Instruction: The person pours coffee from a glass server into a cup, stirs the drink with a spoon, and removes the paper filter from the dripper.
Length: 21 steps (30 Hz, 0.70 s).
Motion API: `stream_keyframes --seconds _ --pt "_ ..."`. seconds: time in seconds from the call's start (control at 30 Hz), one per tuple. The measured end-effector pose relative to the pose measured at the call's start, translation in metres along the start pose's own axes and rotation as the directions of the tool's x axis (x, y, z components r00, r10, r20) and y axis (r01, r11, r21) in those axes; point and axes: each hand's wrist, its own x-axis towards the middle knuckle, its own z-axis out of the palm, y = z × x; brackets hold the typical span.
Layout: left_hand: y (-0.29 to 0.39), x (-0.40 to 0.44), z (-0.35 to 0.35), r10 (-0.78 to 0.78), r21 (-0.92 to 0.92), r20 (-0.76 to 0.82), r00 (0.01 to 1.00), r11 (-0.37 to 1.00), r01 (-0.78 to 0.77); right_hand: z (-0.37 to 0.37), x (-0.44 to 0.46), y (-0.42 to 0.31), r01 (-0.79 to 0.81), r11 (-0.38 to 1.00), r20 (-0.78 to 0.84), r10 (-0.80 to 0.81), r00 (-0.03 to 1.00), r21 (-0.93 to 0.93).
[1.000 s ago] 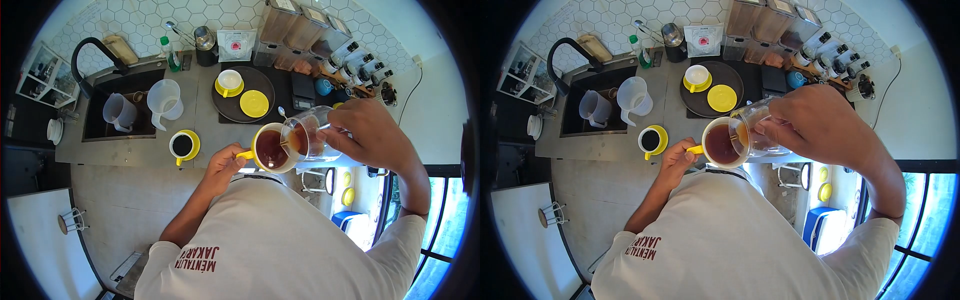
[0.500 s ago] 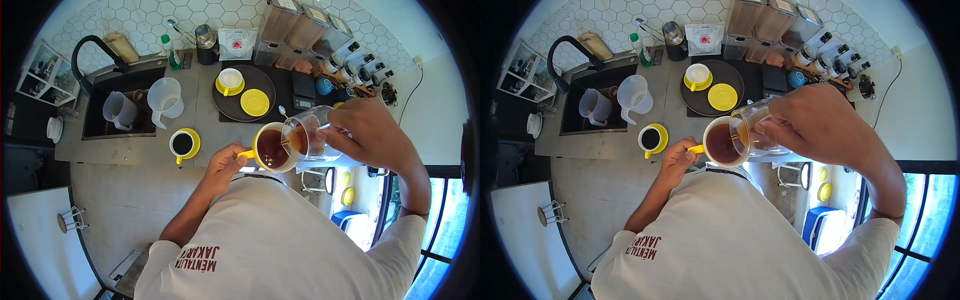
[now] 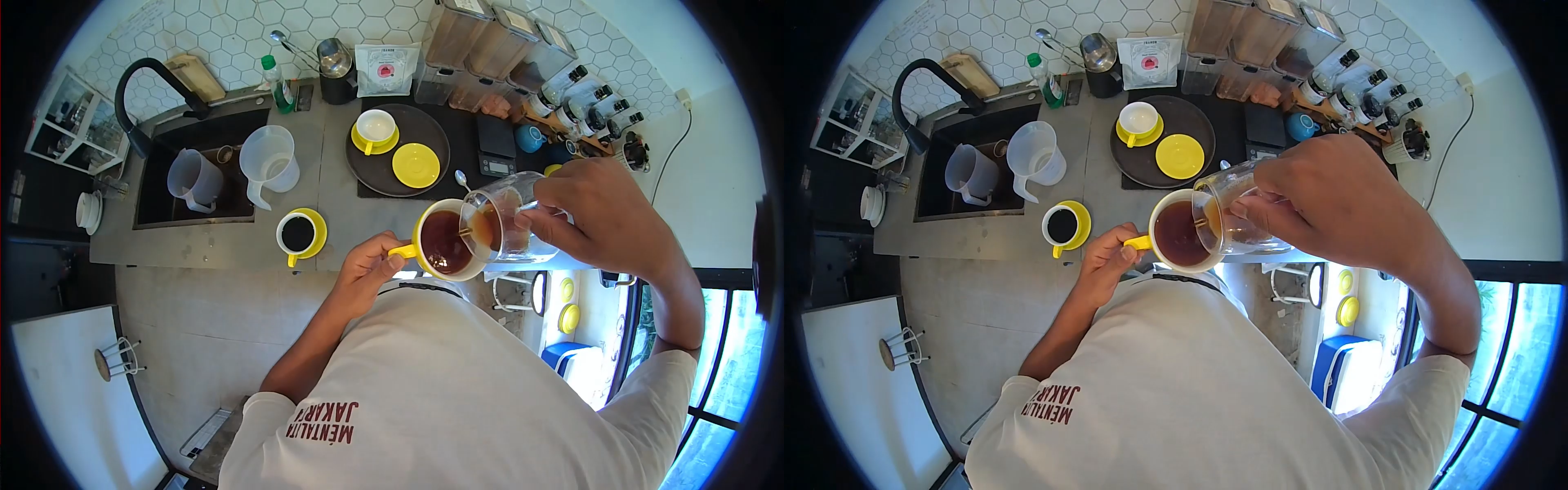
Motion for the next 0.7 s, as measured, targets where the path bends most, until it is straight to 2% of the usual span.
stream_keyframes --seconds 0.7 --pt "0.0022 0.0041 0.0017 -0.028 -0.004 -0.004 1.000 1.000 0.028 -0.0016 0.0036 0.0011 -0.011 1.000 0.024 0.011 1.000 0.004"
